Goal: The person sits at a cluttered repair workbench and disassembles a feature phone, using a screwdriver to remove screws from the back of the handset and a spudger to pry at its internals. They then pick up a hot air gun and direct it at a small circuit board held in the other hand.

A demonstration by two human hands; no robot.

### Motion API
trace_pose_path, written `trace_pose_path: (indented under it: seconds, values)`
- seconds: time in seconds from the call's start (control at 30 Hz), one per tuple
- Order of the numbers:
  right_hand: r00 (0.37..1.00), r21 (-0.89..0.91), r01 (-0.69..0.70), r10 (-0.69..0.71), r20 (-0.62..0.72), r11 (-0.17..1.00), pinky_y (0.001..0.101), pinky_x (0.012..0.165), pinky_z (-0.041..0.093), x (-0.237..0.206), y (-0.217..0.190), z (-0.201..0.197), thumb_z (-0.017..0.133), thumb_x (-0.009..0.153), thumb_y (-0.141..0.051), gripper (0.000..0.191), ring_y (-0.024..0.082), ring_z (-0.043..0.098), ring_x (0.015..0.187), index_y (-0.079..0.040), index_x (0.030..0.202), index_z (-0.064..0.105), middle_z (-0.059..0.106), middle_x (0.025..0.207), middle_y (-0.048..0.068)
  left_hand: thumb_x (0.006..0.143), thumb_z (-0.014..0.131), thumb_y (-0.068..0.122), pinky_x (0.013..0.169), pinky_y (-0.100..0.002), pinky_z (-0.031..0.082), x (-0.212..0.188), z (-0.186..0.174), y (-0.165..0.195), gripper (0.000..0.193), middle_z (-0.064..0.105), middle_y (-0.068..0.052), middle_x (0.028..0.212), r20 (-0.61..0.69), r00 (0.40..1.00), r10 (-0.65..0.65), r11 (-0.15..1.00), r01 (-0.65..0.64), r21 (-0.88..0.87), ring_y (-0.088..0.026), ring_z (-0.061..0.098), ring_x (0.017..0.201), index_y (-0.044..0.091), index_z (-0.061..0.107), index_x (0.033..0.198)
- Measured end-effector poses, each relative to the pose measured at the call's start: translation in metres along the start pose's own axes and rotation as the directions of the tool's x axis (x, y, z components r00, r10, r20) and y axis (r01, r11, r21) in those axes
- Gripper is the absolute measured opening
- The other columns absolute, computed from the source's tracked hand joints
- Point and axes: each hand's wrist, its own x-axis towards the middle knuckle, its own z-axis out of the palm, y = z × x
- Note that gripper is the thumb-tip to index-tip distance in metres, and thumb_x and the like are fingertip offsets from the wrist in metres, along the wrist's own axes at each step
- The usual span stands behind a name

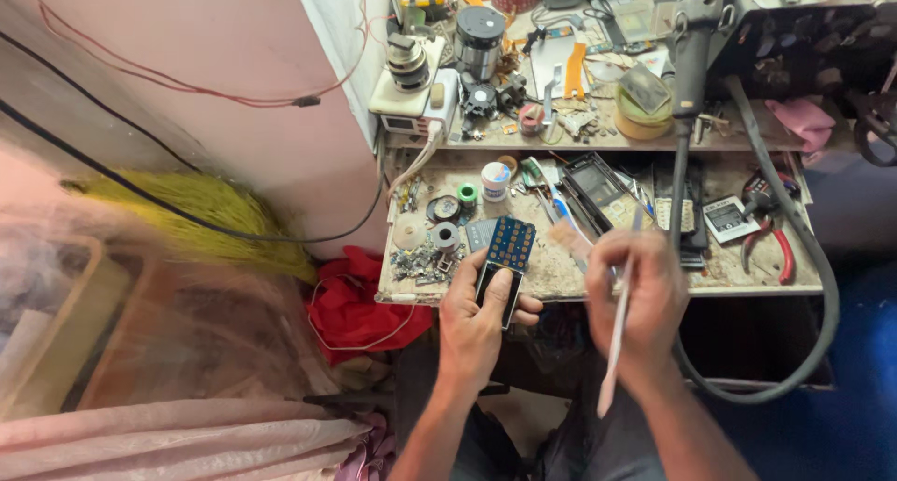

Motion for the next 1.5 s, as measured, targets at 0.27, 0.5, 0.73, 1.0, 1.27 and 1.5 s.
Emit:
trace_pose_path:
  seconds: [0.27,0.5,0.73,1.0,1.27,1.5]
  values:
    - [0.871,-0.196,-0.457,0.481,0.096,0.867,0.0345,0.063,0.049,0.056,0.080,-0.014,0.074,0.095,-0.012,0.015,0.018,0.059,0.066,-0.002,0.104,0.069,0.065,0.082,0.008,0.099,0.051,0.008,0.067,-0.029,0.066,0.022,-0.034,0.043,0.035,0.069,-0.012,0.102,0.152,0.985,-0.076,0.974,0.041,0.225,-0.016,0.075,0.078,-0.005,0.055,0.131]
    - [0.986,-0.496,-0.016,0.097,0.138,0.868,0.0459,0.087,0.051,0.056,0.073,-0.014,0.084,0.089,-0.013,0.029,0.035,0.063,0.101,0.000,0.108,0.067,0.065,0.107,0.018,0.087,0.069,0.010,0.062,-0.027,0.061,0.030,-0.030,0.080,0.047,0.071,-0.011,0.101,0.144,0.988,-0.059,0.854,-0.025,0.520,-0.015,0.074,0.075,0.003,0.056,0.133]
    - [0.855,0.075,0.150,-0.167,0.490,0.986,0.0459,0.096,0.053,0.037,0.017,-0.015,0.088,0.069,-0.026,0.064,0.039,0.065,0.116,0.001,0.121,0.062,0.067,0.123,0.020,0.080,0.071,0.015,0.078,-0.029,0.057,0.045,-0.036,0.102,0.066,0.070,-0.011,0.103,0.379,0.907,-0.183,0.764,-0.112,0.636,-0.016,0.067,0.092,0.009,0.052,0.143]
    - [0.884,0.066,-0.043,0.007,0.467,0.997,0.0328,0.082,0.059,-0.004,-0.003,-0.003,0.090,0.073,-0.022,0.054,0.025,0.072,0.094,-0.002,0.117,0.066,0.071,0.109,0.013,0.081,0.076,0.022,0.088,-0.037,0.054,0.081,-0.031,0.083,0.071,0.069,-0.012,0.117,0.471,0.868,-0.157,0.667,-0.259,0.699,-0.023,0.068,0.098,0.009,0.046,0.144]
    - [0.905,-0.046,-0.392,0.394,0.158,0.919,0.0260,0.074,0.055,-0.025,0.019,-0.024,0.085,0.085,-0.012,0.038,0.011,0.064,0.085,0.003,0.117,0.072,0.069,0.102,0.007,0.090,0.066,0.007,0.086,-0.050,0.053,0.072,-0.025,0.037,0.035,0.067,-0.021,0.119,0.434,0.896,0.094,0.245,-0.444,0.862,-0.042,0.069,0.098,0.005,0.056,0.123]
    - [0.915,0.143,-0.403,0.390,0.107,0.904,0.0207,0.081,0.057,-0.032,0.025,-0.036,0.080,0.089,-0.007,0.036,0.007,0.066,0.094,0.005,0.120,0.067,0.067,0.113,0.006,0.081,0.066,-0.001,0.073,-0.050,0.057,0.093,-0.015,0.018,0.036,0.066,-0.024,0.105,0.453,0.892,-0.014,-0.036,-0.453,0.891,-0.040,0.070,0.089,0.001,0.053,0.115]
